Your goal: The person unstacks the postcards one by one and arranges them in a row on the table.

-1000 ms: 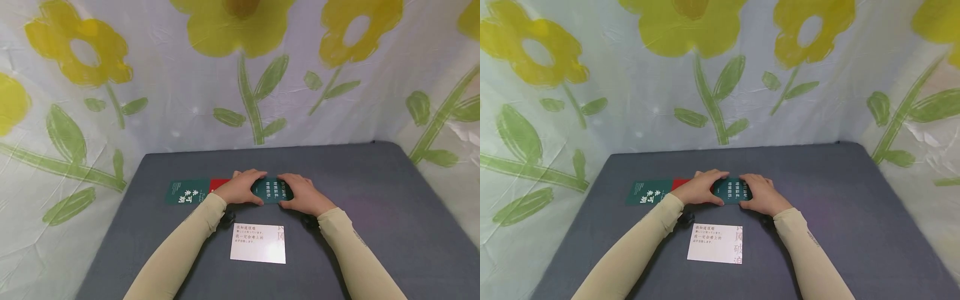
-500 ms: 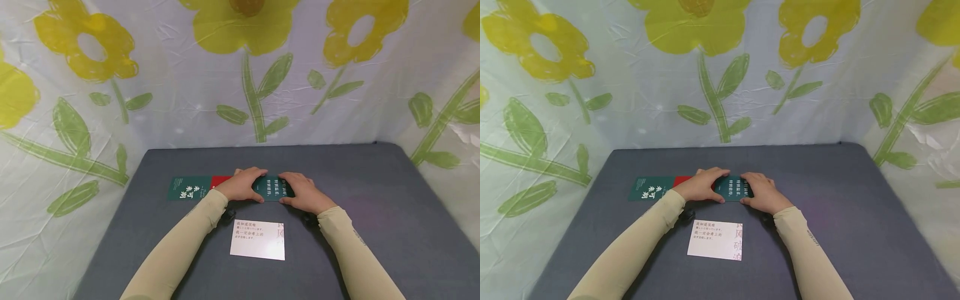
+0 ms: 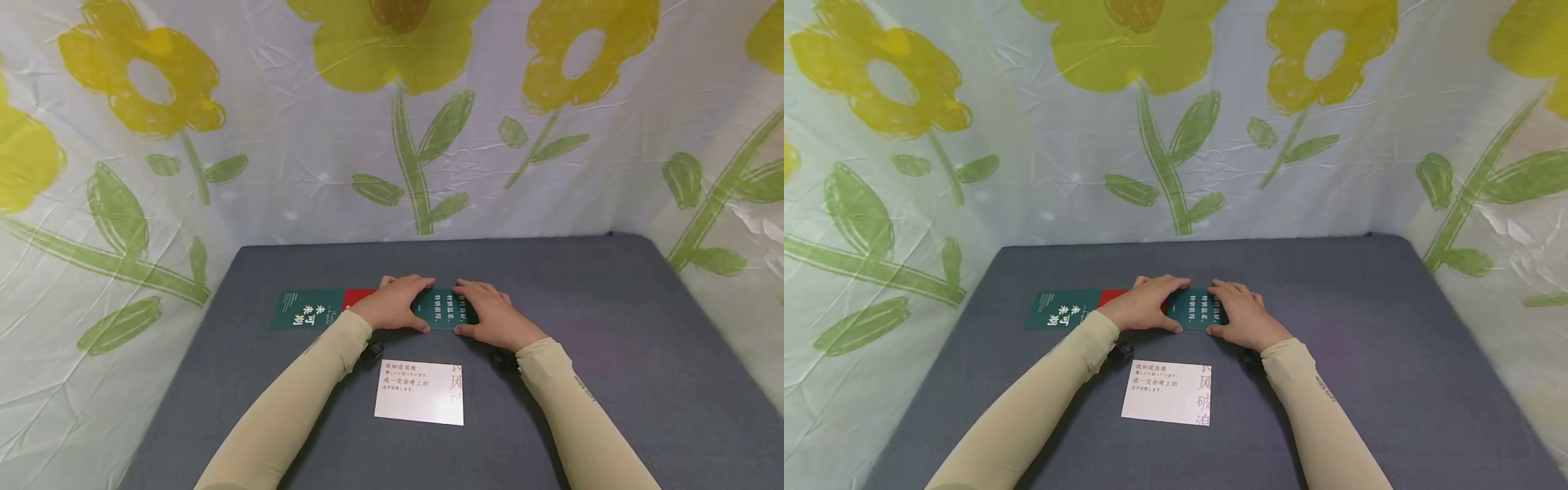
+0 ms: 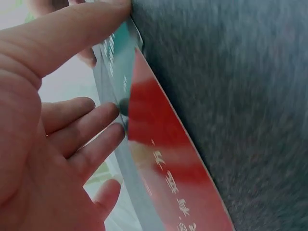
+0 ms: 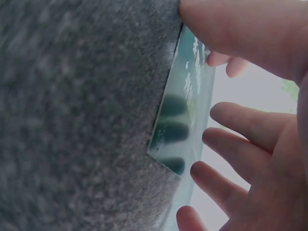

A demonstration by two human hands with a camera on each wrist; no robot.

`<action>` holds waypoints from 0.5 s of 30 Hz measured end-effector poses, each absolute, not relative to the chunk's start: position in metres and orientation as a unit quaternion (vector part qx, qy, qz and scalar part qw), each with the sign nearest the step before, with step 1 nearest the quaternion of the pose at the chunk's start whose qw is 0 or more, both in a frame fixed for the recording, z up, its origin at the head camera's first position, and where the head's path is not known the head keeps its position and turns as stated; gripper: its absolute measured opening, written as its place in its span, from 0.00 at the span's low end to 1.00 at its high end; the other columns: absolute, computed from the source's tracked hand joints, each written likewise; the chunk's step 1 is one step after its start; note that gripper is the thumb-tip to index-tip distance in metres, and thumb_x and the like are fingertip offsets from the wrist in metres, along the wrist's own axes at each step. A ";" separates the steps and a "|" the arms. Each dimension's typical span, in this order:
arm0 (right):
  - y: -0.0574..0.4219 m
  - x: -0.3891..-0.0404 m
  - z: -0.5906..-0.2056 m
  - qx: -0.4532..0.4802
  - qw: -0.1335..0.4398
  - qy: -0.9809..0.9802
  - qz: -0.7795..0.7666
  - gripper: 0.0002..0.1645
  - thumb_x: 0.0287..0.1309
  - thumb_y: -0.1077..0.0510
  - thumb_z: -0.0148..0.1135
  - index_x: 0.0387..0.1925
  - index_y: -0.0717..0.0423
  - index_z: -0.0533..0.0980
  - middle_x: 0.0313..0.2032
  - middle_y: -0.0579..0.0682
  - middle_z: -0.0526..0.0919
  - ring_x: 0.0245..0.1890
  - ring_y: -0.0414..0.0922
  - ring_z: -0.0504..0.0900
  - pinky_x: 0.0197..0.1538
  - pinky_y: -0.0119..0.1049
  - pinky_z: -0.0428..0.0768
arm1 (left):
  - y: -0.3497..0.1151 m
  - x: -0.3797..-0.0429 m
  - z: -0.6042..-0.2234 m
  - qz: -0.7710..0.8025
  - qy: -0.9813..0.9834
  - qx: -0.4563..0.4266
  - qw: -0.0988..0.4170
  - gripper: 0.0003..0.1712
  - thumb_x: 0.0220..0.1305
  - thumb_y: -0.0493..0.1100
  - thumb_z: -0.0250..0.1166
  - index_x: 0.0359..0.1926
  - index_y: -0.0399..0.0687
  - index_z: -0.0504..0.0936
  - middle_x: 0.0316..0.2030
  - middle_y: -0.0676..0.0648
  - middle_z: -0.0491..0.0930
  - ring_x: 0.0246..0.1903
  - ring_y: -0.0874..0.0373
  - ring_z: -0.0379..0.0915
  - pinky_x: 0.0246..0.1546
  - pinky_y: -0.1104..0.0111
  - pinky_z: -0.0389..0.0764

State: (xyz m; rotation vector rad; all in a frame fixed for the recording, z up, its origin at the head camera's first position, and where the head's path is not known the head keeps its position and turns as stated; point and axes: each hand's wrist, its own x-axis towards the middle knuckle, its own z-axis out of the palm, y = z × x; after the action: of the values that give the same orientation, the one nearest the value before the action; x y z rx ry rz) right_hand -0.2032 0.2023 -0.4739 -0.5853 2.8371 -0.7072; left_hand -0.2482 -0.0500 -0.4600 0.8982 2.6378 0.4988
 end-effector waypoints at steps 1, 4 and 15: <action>0.201 -0.203 -0.473 -0.196 0.080 0.948 -0.238 0.52 0.62 0.46 0.79 0.81 0.56 0.66 0.83 0.58 0.63 0.82 0.62 0.61 0.75 0.73 0.61 | -0.051 -0.245 -0.460 0.170 0.922 0.316 0.149 0.58 0.60 0.60 0.80 0.85 0.52 0.61 0.80 0.48 0.68 0.77 0.52 0.65 0.72 0.48 0.60; 0.199 -0.202 -0.471 -0.196 0.079 0.948 -0.238 0.54 0.60 0.45 0.80 0.81 0.56 0.65 0.83 0.57 0.62 0.82 0.62 0.61 0.76 0.72 0.60 | -0.053 -0.231 -0.460 0.158 0.924 0.325 0.124 0.60 0.60 0.60 0.80 0.86 0.54 0.59 0.81 0.49 0.65 0.79 0.51 0.61 0.74 0.48 0.59; 0.188 -0.193 -0.464 -0.202 0.052 0.950 -0.231 0.53 0.62 0.39 0.77 0.81 0.55 0.67 0.81 0.58 0.67 0.80 0.63 0.64 0.78 0.71 0.60 | -0.086 -0.168 -0.463 0.191 0.919 0.332 0.093 0.53 0.64 0.61 0.76 0.84 0.59 0.62 0.79 0.53 0.69 0.79 0.55 0.63 0.79 0.47 0.62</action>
State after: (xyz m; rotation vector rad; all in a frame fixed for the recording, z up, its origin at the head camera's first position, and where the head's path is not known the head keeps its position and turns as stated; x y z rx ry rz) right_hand -0.1931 0.1880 -0.4635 -0.6159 2.8914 -0.7016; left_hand -0.1676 -0.0861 -0.4632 0.9864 2.7274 0.5658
